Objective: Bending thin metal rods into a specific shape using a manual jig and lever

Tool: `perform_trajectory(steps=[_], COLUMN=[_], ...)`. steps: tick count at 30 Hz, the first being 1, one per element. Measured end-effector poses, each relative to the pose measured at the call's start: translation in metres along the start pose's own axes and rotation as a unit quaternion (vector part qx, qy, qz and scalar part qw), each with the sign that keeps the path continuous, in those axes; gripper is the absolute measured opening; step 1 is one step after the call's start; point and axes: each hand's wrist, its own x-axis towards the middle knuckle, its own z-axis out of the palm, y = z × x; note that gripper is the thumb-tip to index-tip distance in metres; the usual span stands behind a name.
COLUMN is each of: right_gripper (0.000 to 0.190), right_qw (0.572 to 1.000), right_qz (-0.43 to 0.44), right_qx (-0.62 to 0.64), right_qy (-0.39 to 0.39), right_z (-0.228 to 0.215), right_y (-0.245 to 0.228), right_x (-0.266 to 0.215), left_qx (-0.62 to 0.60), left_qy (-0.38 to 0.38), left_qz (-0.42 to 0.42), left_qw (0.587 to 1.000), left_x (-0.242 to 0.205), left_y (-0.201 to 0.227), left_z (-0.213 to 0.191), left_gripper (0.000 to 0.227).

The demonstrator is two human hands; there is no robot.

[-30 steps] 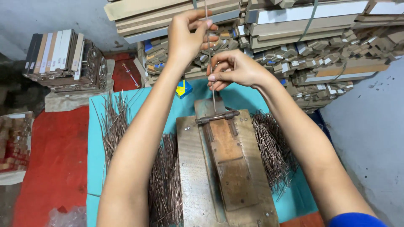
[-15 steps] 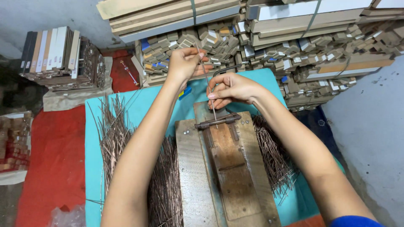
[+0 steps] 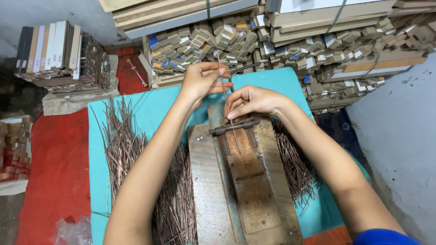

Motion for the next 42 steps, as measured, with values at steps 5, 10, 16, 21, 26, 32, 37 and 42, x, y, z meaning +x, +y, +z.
perform_trajectory(steps=[5, 10, 16, 21, 26, 32, 37, 42], right_gripper=[0.017, 0.023, 0.039, 0.057, 0.046, 0.056, 0.029, 0.052], right_qw=[0.998, 0.988, 0.932, 0.941, 0.928, 0.844, 0.803, 0.712], right_qz=[-0.028, -0.016, 0.065, 0.175, 0.142, -0.031, -0.266, -0.466], right_qx=[-0.055, -0.094, -0.191, -0.117, 0.032, -0.123, -0.220, -0.274], right_qy=[0.031, 0.124, 0.301, 0.265, 0.344, 0.522, 0.486, 0.447], right_z=[0.010, -0.011, -0.066, -0.020, -0.028, -0.040, -0.007, 0.018], right_y=[-0.028, -0.027, 0.042, 0.029, 0.038, -0.003, -0.064, -0.099], right_x=[-0.023, -0.033, 0.000, 0.032, 0.078, 0.104, 0.073, 0.040], left_qx=[-0.025, -0.036, -0.047, -0.043, -0.041, -0.025, -0.005, 0.176], left_qy=[-0.011, -0.018, -0.002, -0.014, -0.012, -0.020, -0.048, -0.031], left_qz=[-0.004, -0.009, 0.010, 0.014, 0.029, 0.059, 0.137, 0.414], left_qw=[1.000, 0.999, 0.999, 0.999, 0.999, 0.998, 0.989, 0.893], left_x=[-0.024, -0.048, -0.052, -0.047, -0.045, -0.051, -0.075, -0.120], left_y=[-0.012, -0.013, -0.016, -0.017, -0.024, -0.010, 0.006, 0.024], left_z=[0.010, 0.008, 0.003, 0.005, 0.005, 0.004, 0.017, 0.030], left_gripper=[0.026, 0.026, 0.024, 0.023, 0.024, 0.026, 0.020, 0.018])
